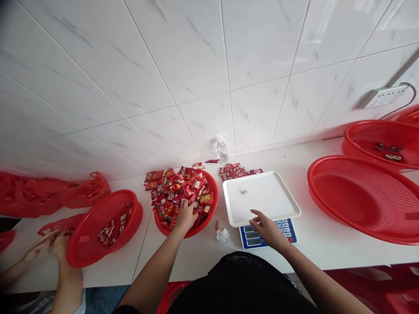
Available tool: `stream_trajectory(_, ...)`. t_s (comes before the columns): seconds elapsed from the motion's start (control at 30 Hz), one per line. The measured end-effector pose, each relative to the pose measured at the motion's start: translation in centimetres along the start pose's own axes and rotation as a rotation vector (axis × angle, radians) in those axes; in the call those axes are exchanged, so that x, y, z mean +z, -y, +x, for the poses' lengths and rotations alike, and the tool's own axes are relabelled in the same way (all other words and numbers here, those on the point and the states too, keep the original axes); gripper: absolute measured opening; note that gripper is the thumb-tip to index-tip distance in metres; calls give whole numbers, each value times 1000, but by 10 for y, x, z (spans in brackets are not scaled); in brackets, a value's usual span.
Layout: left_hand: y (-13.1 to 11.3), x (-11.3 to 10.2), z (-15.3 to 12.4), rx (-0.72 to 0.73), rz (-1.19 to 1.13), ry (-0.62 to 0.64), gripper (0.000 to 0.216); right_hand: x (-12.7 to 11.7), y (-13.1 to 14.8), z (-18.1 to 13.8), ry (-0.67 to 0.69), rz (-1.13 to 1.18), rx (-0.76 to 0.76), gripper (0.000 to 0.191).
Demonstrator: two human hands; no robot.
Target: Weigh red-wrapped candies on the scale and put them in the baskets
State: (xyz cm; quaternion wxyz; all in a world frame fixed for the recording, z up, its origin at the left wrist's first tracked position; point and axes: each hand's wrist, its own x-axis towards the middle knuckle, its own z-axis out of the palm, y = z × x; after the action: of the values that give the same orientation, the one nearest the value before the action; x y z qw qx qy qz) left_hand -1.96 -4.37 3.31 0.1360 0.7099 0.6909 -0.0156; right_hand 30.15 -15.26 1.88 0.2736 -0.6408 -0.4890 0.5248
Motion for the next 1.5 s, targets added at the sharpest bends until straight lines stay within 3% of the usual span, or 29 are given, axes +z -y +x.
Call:
stream_trajectory(0.1, 9, -19, 5, -31, -235, -98, 21, -3, -8, -6, 23, 5, 14, 50)
stream_trajectory(0.2, 7, -44, 6, -93, -575, -136, 22, -6, -13, -9, 30, 5, 27, 49)
stream_trajectory(0.33, -32, -58, -2, -43, -942, -22, 30, -7, -12, -8, 34, -6, -4, 46)
stream_trajectory(0.43, -81, -37, -9, 76, -1024, 115, 32, -5, -9, -4, 31, 3, -31, 44)
stream_trajectory(0.53, -123, -4, -9, 143, -997, 149, 36, -4, -8, 1, 15, 6, -39, 44)
stream_trajectory(0.67, -145, 24, -2, 215, -1016, 174, 53, -7, -8, 5, -33, -29, -59, 44)
stream_trajectory(0.83, -139, 32, -3, 80, -1129, 417, 55, -12, -9, 9, -95, -76, -56, 46)
stream_trajectory(0.9, -136, 36, -5, 52, -1139, 414, 53, -12, -9, 13, -101, -76, -56, 48)
stream_trajectory(1.03, -133, 44, -9, 160, -1046, 232, 46, -7, -7, 25, -87, -112, -89, 47)
stream_trajectory(1.17, -123, 43, -9, 207, -926, 94, 37, -2, -3, 37, -90, -317, -182, 43)
stream_trajectory(1.3, -98, 34, -8, 150, -800, -43, 26, -4, 0, 42, -109, -378, -182, 33)
stream_trajectory(1.5, -50, 23, -13, 207, -514, -226, 24, -15, 8, 42, -148, -285, -134, 23)
